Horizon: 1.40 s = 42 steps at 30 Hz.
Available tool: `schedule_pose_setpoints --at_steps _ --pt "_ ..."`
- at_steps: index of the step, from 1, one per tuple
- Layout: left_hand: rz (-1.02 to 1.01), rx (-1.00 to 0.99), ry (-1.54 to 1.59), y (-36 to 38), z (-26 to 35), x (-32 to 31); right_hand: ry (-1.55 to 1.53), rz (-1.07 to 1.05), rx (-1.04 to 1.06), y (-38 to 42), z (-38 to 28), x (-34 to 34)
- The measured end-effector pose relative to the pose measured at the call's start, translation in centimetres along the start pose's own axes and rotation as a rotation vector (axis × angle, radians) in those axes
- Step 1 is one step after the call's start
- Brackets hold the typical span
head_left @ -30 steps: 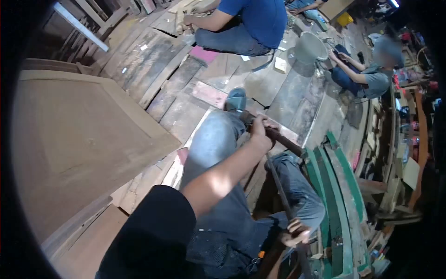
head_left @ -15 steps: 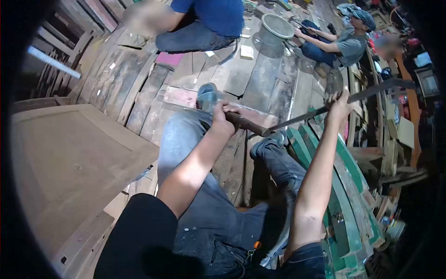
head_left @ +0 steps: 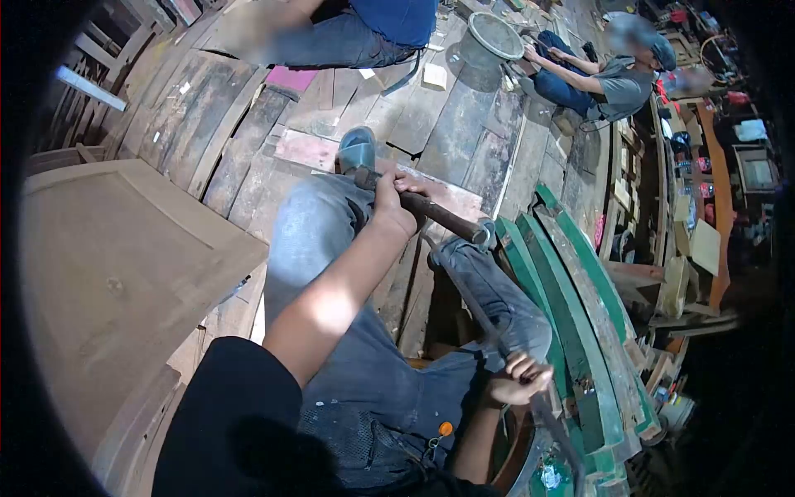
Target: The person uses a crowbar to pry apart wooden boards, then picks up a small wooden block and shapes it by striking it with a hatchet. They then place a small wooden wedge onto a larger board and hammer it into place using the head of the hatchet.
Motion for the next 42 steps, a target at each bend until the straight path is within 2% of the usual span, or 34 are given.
schedule_pose_setpoints --at_steps 1,2,3,6,7,8,9,10,12,13,15,19,20,21,25,26,30,32,36,40,42 --pt "-0.053 0.060 0.036 -0.1 0.0 0.3 0.047 0.101 -0.011 1.7 -0.2 0.2" --pt "-0.051 0.059 0.037 0.2 -0.1 0.2 0.115 -0.002 0.050 2.5 -0.5 0.1" --pt "-0.052 0.060 0.035 0.4 -0.2 0.0 0.075 0.002 0.033 3.2 -0.4 0.5" --pt "-0.059 0.037 -0.019 0.9 -0.4 -0.2 0.007 0.039 -0.014 2.7 -0.1 2.1" --pt "-0.064 0.038 -0.035 1.6 -0.4 -0.8 0.030 0.136 -0.009 1.8 -0.3 1.3" --pt "-0.070 0.038 -0.052 2.0 -0.2 -1.1 0.041 0.011 -0.052 0.5 -0.9 0.7" --pt "-0.074 0.024 -0.017 0.3 -0.1 0.0 0.042 0.063 -0.085 -0.7 -1.1 -0.6" --pt "-0.058 0.013 -0.027 0.6 -0.2 -0.1 -0.039 0.348 -0.180 -2.5 -1.3 -1.6" --pt "-0.023 -0.015 -0.041 1.1 -0.2 -0.5 -0.065 0.046 -0.119 -6.3 -1.7 -4.1" --pt "-0.049 -0.012 -0.028 1.0 -0.1 -0.4 -0.080 0.249 -0.151 -8.3 -1.6 -6.3" --pt "-0.059 0.006 -0.031 -0.3 0.2 0.4 -0.020 0.064 -0.073 -12.1 -1.6 -9.0" --pt "0.012 -0.023 -0.054 0.6 0.0 -0.9 0.046 0.096 -0.108 -21.9 0.7 -12.4" --pt "0.038 -0.037 -0.064 0.9 0.0 -1.2 0.018 0.179 -0.158 -24.7 1.4 -13.0" --pt "-0.006 0.016 0.021 -0.7 0.2 -0.6 0.109 0.109 -0.098 -27.0 1.6 -13.3" --pt "-0.047 0.019 0.074 -0.4 0.6 -1.8 0.214 0.147 -0.207 -31.1 1.5 -14.9" --pt "-0.040 0.000 0.075 0.0 0.7 -2.2 0.218 0.179 -0.212 -30.8 1.4 -15.2" --pt "-0.058 -0.035 0.071 -0.1 0.9 -2.3 0.110 0.031 -0.138 -26.5 1.0 -12.7" --pt "-0.017 -0.063 0.079 0.0 0.8 -2.4 0.105 0.172 -0.112 -20.5 -0.2 -12.5" --pt "-0.025 -0.029 0.091 -1.1 0.7 -1.1 0.009 0.030 -0.035 -10.0 -0.7 -7.9" --pt "0.002 0.020 0.049 -1.2 0.5 -0.7 0.115 0.026 -0.019 -0.1 -0.3 -4.1" --pt "0.049 -0.030 -0.004 0.4 0.1 -1.5 0.044 -0.305 0.058 2.5 0.5 -2.4"
Point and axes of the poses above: each hand's wrist, its own y-axis away from the middle knuckle, its own x-axis out of the back of the hand, z = x × y, the point moved 1 cm from there along -y, towards the middle knuckle, and after that the axes turned 15 degrees about -x, right-handed, at the moved point
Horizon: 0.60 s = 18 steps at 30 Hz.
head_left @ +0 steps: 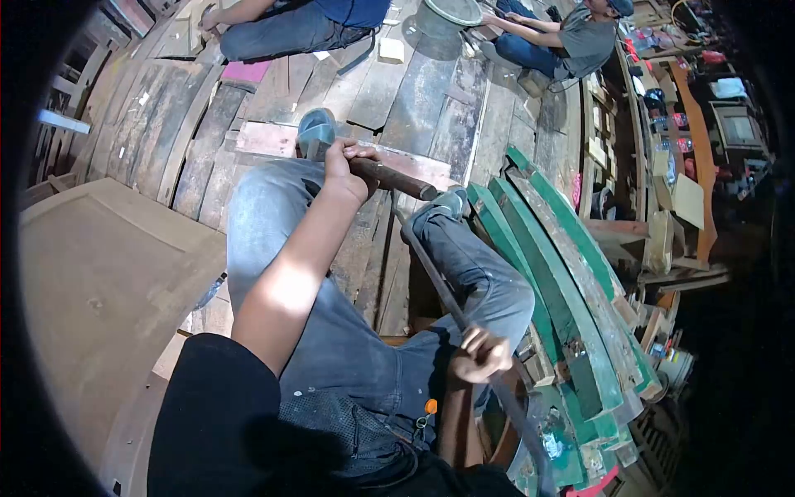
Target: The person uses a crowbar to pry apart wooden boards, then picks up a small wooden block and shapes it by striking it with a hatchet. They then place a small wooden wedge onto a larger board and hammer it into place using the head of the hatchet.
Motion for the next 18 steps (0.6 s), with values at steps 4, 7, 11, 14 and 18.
schedule_pose_setpoints --at_steps 4,7,11,14,18 --pt "-0.020 0.024 0.024 -0.4 0.1 0.3 0.020 -0.059 0.048 1.0 0.0 -1.2" --pt "-0.049 0.015 0.027 -0.3 0.2 0.4 0.052 0.111 -0.091 -2.9 -0.1 -2.7" --pt "-0.049 0.026 0.065 -1.7 0.6 0.7 -0.241 0.668 -0.296 -13.3 -1.0 -6.6" --pt "-0.036 -0.007 0.039 -1.0 0.7 0.0 -0.012 0.251 -0.244 -22.0 0.8 -5.4" --pt "-0.067 0.037 0.037 -1.9 1.0 0.0 0.057 0.209 -0.282 -30.9 2.3 -5.4"
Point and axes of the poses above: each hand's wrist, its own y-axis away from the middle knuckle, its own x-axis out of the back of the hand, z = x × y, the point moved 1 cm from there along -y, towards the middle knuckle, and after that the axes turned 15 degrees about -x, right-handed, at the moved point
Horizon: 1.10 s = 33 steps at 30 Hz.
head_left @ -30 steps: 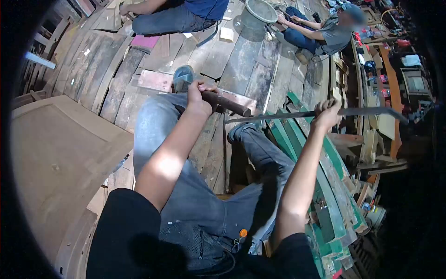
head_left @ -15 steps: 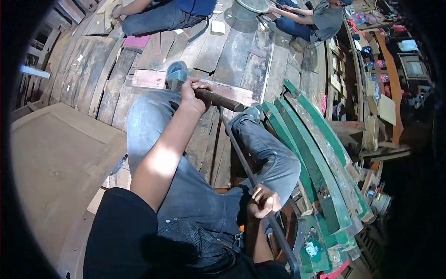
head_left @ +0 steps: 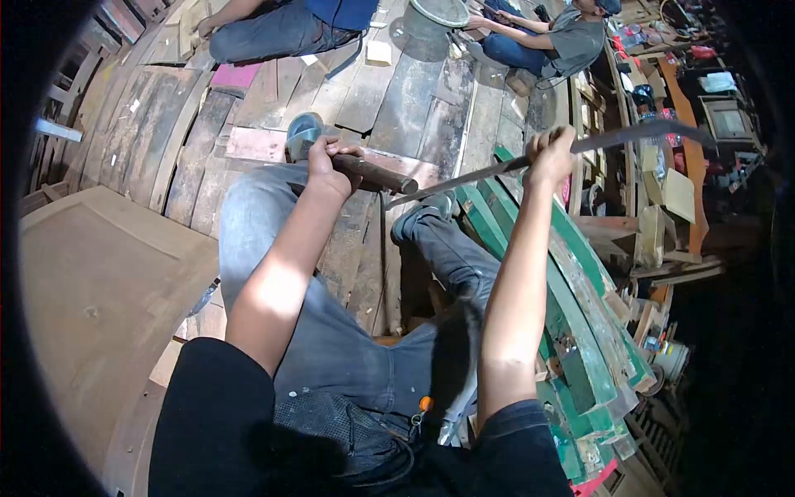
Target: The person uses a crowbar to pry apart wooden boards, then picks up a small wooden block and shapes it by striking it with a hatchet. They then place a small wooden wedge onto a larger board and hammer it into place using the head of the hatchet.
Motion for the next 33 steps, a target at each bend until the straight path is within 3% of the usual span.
schedule_pose_setpoints --at_steps 2,5,6,8,10,12,14,19,22,24,26,30,32,33 --pt "0.023 -0.023 -0.011 1.7 -0.3 -1.1 0.041 0.078 -0.039 -1.5 -0.7 -0.5" --pt "0.022 -0.018 0.024 0.9 -0.1 -0.7 0.013 0.007 -0.053 -1.1 -0.8 0.4" --pt "0.023 -0.004 0.042 0.6 -0.2 -0.5 -0.076 0.123 -0.077 -1.1 0.0 1.3" --pt "0.025 0.009 0.079 0.5 -0.2 -0.4 -0.015 0.062 -0.006 2.2 0.2 3.0" --pt "-0.023 -0.007 0.123 0.4 -0.5 0.0 -0.053 0.281 0.039 6.9 0.1 3.7" --pt "-0.004 0.030 0.132 0.5 -0.6 0.1 -0.119 0.164 0.041 11.7 0.7 6.2" --pt "-0.053 -0.007 0.075 0.0 -0.7 0.8 -0.149 0.243 0.023 16.4 1.4 8.2" --pt "-0.080 0.067 0.136 -0.2 -1.1 1.4 -0.123 0.101 0.150 25.8 5.3 14.1" --pt "0.071 -0.041 -0.025 1.9 -1.4 0.1 -0.119 0.058 0.193 28.0 6.9 15.6" --pt "-0.026 0.051 0.058 -0.1 -1.0 1.5 -0.005 -0.044 0.301 27.8 5.8 13.6" --pt "0.017 0.050 0.073 1.5 -1.3 0.7 -0.009 0.036 0.233 26.5 5.8 12.8" --pt "0.022 -0.026 -0.045 0.4 -1.0 1.5 -0.130 -0.035 0.119 20.4 4.6 9.8" --pt "0.044 -0.082 -0.069 2.1 -1.5 0.4 -0.192 0.142 0.000 16.7 2.4 5.9" --pt "0.047 -0.077 -0.057 1.9 -1.4 0.4 -0.198 0.060 0.041 14.4 2.1 4.7"
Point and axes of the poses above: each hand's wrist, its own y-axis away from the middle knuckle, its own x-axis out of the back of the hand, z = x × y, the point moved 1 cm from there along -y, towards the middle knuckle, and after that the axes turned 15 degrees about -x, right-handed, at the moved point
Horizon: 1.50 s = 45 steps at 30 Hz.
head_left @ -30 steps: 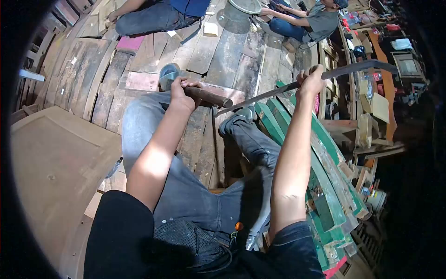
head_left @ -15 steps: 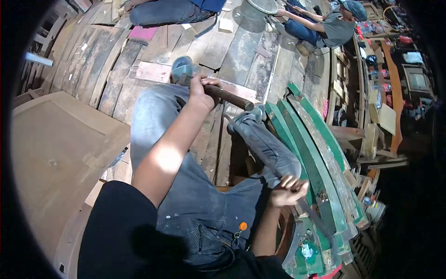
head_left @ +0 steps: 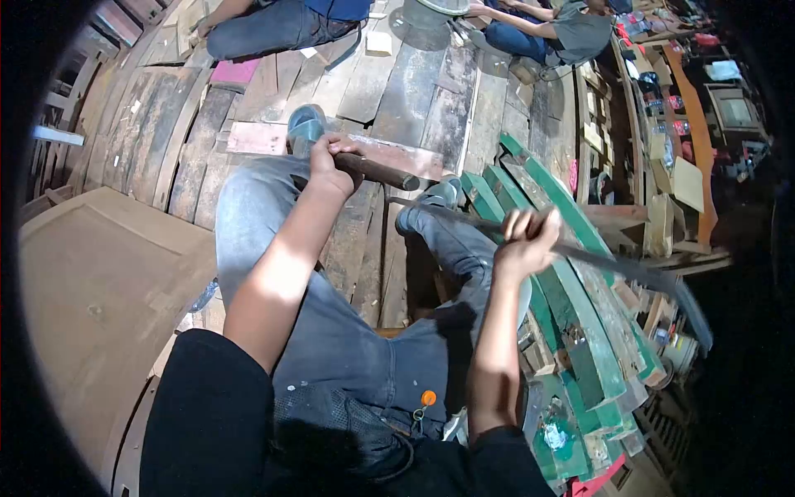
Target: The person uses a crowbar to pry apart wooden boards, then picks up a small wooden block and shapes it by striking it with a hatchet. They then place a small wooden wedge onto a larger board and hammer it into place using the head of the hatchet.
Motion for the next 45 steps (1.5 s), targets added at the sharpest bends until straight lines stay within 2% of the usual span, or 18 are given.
schedule_pose_setpoints --at_steps 5,7,12,14,15,18,21,23,26,28,31,32,33,35,39,41,43,45 --pt "-0.031 0.032 0.069 -1.0 0.1 0.1 0.177 -0.131 0.094 -10.7 0.0 -7.2" --pt "-0.001 0.036 0.077 0.3 -0.1 -1.0 0.301 0.005 0.050 -14.5 0.5 -9.2" --pt "-0.066 0.087 0.137 -1.3 0.2 -0.2 0.326 -0.102 -0.004 -16.1 1.4 -10.9" --pt "-0.061 0.107 0.171 -1.4 0.2 0.0 0.277 -0.228 0.048 -12.7 1.2 -10.8" --pt "-0.060 0.118 0.188 -1.4 0.2 0.0 0.309 -0.151 0.028 -10.0 0.9 -10.7" --pt "-0.009 0.047 0.096 -0.5 0.2 -0.5 0.245 -0.255 0.076 -3.3 0.8 -8.0" --pt "-0.015 0.062 0.087 -0.4 0.2 -0.1 0.159 -0.167 0.034 4.0 1.3 -4.2" --pt "-0.016 0.054 0.091 -0.2 0.1 -0.2 0.107 -0.209 0.021 8.3 2.3 -0.5" --pt "-0.023 0.071 0.103 -0.6 0.0 0.3 0.440 -0.330 0.294 12.8 2.1 2.8" --pt "-0.012 0.059 0.048 -0.3 0.0 0.0 0.332 -0.454 0.246 13.8 2.3 3.8" --pt "-0.008 0.112 0.145 -0.7 0.0 0.1 0.343 -0.443 0.228 13.3 1.5 4.1" --pt "-0.031 0.108 0.174 -0.5 -0.1 0.0 0.516 -0.345 0.310 12.7 1.5 4.8" --pt "-0.021 0.014 0.104 -0.5 -0.1 0.0 0.375 -0.328 0.269 11.7 2.0 5.1" --pt "-0.069 0.109 0.154 -1.4 0.2 0.4 0.144 -0.262 0.110 9.1 1.9 5.6" --pt "0.002 0.030 0.053 -1.1 0.3 -0.1 0.058 0.024 0.051 2.7 -0.1 4.5" --pt "0.032 0.036 0.029 -0.3 0.3 -0.7 -0.052 0.063 -0.015 -1.1 -1.2 4.9" --pt "-0.042 0.084 0.084 -1.8 0.5 -0.2 -0.103 -0.024 -0.110 -5.4 -3.2 4.6" --pt "-0.044 0.047 0.063 -2.3 0.6 -0.3 -0.110 0.160 -0.156 -9.9 -5.0 5.2"
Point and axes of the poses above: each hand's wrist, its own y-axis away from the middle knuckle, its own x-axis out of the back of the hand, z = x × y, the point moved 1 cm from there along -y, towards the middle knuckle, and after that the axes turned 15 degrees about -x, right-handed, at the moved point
